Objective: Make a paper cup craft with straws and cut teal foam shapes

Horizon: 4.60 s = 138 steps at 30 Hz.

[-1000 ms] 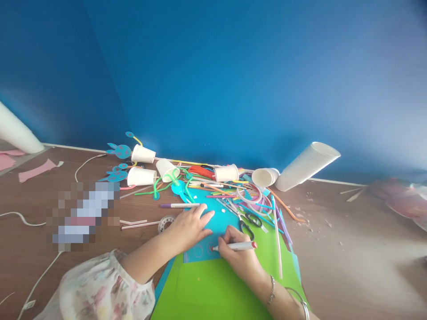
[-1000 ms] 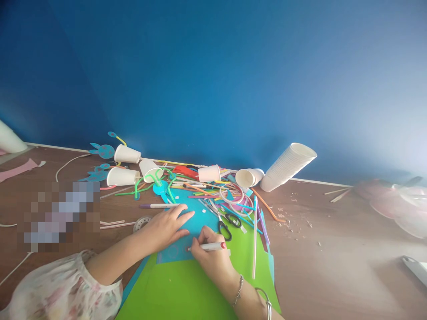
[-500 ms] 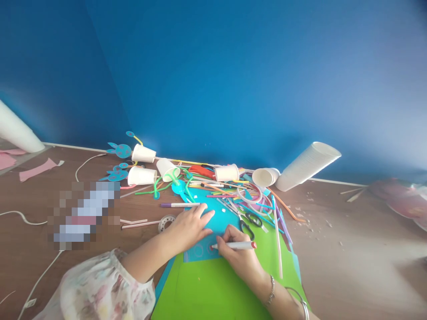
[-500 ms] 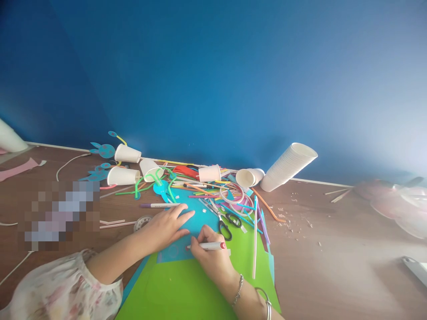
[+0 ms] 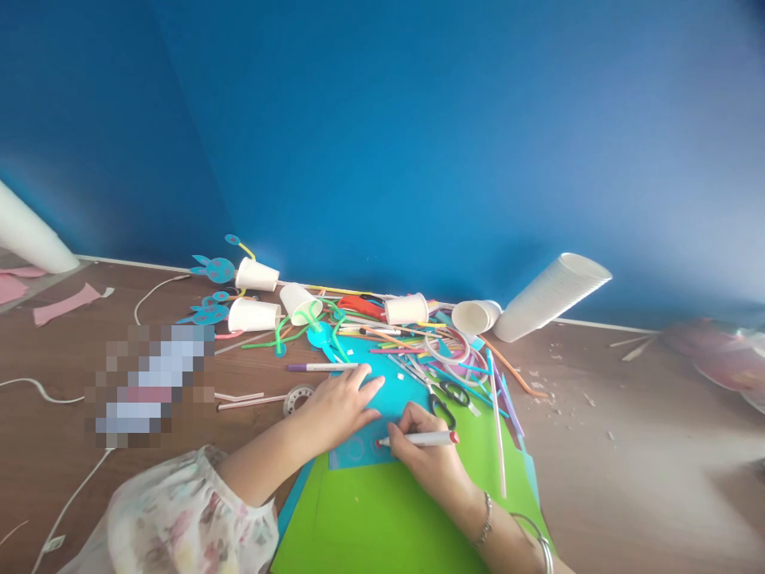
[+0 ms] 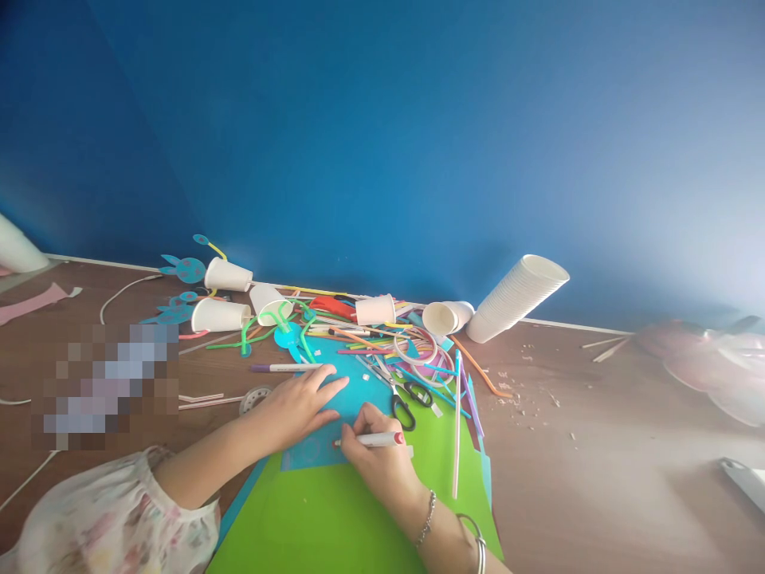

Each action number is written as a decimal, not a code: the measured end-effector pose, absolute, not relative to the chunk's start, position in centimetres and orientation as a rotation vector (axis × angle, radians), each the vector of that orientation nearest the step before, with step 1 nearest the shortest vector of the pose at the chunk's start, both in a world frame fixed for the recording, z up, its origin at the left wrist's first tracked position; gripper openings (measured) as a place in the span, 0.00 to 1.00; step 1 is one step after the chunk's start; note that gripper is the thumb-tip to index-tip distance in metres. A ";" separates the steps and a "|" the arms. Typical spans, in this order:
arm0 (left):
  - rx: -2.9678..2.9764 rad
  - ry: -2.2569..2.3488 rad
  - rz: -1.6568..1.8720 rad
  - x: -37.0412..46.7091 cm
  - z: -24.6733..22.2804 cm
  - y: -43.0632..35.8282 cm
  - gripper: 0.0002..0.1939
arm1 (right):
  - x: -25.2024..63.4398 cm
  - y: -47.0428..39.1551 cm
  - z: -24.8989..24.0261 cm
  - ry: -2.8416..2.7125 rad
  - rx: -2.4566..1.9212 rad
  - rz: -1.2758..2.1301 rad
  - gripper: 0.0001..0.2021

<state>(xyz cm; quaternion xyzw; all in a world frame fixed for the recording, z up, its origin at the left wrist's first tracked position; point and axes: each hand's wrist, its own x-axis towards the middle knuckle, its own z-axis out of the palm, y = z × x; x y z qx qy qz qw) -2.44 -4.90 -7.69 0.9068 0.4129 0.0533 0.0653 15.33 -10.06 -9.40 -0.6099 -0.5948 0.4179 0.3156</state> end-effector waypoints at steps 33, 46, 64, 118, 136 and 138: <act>2.548 1.181 0.159 -3.0 -6.9 -4.5 0.24 | 14.2 -10.0 -8.8 -1.341 -1.323 1.303 0.13; 2.487 1.169 0.182 -2.9 -6.7 -4.2 0.20 | 13.3 -10.3 -8.9 -1.600 -1.473 1.199 0.13; 2.499 1.183 0.184 -2.9 -7.0 -4.2 0.20 | 13.1 -10.4 -8.8 -1.654 -1.475 1.210 0.13; 2.506 1.189 0.137 -2.9 -6.9 -4.2 0.21 | 13.2 -10.4 -8.9 -1.669 -1.485 1.156 0.12; 2.480 1.179 0.163 -2.9 -6.8 -4.2 0.20 | 13.1 -10.4 -8.9 -1.637 -1.469 1.147 0.14; 2.482 1.185 0.152 -2.9 -6.8 -4.2 0.20 | 13.1 -10.4 -8.9 -1.644 -1.472 1.142 0.14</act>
